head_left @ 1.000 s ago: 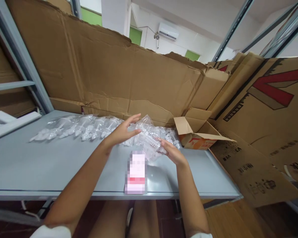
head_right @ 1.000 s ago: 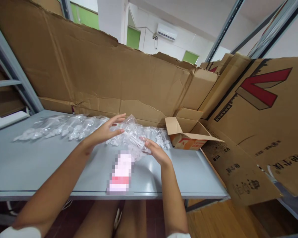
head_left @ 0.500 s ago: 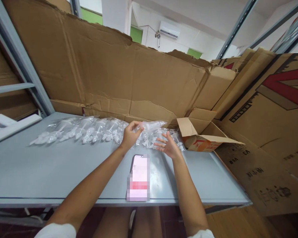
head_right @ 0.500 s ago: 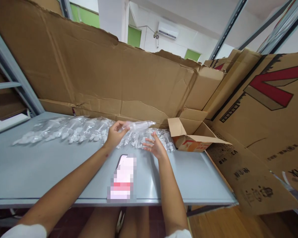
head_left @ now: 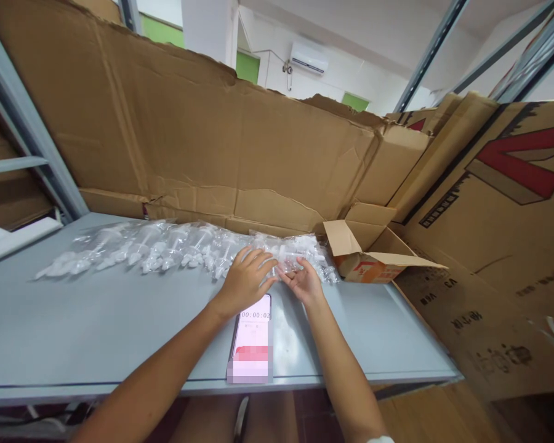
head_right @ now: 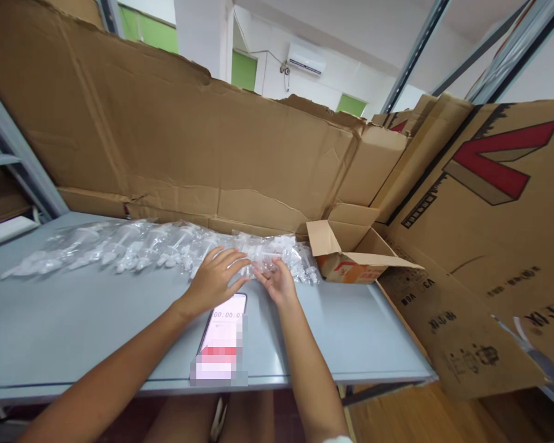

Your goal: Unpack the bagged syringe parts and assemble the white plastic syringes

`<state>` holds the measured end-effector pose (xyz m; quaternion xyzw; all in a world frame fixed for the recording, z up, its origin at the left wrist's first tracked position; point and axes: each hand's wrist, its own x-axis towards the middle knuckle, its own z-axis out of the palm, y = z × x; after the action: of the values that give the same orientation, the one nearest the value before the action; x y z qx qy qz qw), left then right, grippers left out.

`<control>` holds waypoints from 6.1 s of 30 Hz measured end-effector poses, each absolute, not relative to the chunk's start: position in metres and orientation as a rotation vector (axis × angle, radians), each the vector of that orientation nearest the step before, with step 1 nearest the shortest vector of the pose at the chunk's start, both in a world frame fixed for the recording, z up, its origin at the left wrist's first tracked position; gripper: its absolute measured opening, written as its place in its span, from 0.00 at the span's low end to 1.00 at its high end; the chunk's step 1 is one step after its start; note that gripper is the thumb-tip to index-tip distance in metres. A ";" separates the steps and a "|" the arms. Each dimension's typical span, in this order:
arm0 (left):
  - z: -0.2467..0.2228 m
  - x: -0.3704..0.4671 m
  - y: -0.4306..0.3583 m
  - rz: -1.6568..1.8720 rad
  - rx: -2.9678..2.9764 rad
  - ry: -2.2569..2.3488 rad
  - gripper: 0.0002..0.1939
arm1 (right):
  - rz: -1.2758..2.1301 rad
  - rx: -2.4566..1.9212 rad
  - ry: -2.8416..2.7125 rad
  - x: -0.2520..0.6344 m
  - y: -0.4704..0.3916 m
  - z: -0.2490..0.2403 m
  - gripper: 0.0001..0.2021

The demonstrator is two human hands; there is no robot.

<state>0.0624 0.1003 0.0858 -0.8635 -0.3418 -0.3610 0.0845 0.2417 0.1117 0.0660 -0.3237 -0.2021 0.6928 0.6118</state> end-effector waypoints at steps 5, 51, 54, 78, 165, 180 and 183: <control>0.079 0.063 0.106 -1.018 -2.575 -0.923 0.10 | 1.665 -0.642 -0.493 0.230 0.105 0.068 0.11; 0.081 0.040 0.128 -2.003 -2.221 -1.294 0.09 | 1.537 -0.676 -0.287 0.236 0.105 0.068 0.15; 0.081 0.041 0.128 -1.836 -2.493 -1.328 0.13 | 1.553 -0.690 -0.299 0.236 0.104 0.068 0.16; 0.088 0.009 0.145 -2.428 -3.392 -1.779 0.19 | 1.663 -0.565 -0.428 0.232 0.099 0.075 0.08; 0.042 -0.057 0.049 -0.396 -2.196 -2.108 0.22 | 1.582 -0.490 -0.305 0.249 0.105 0.072 0.16; 0.107 0.024 0.127 -2.297 -2.644 -2.132 0.23 | 1.425 -0.543 -0.390 0.251 0.106 0.077 0.16; 0.104 0.030 0.150 -2.023 -2.658 -2.375 0.21 | 1.405 -0.518 -0.406 0.251 0.104 0.080 0.16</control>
<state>0.0298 0.1495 0.1043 -0.5758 -0.5144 -0.4382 -0.4603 0.2509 0.1041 0.0795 -0.2337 -0.1832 0.6343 0.7138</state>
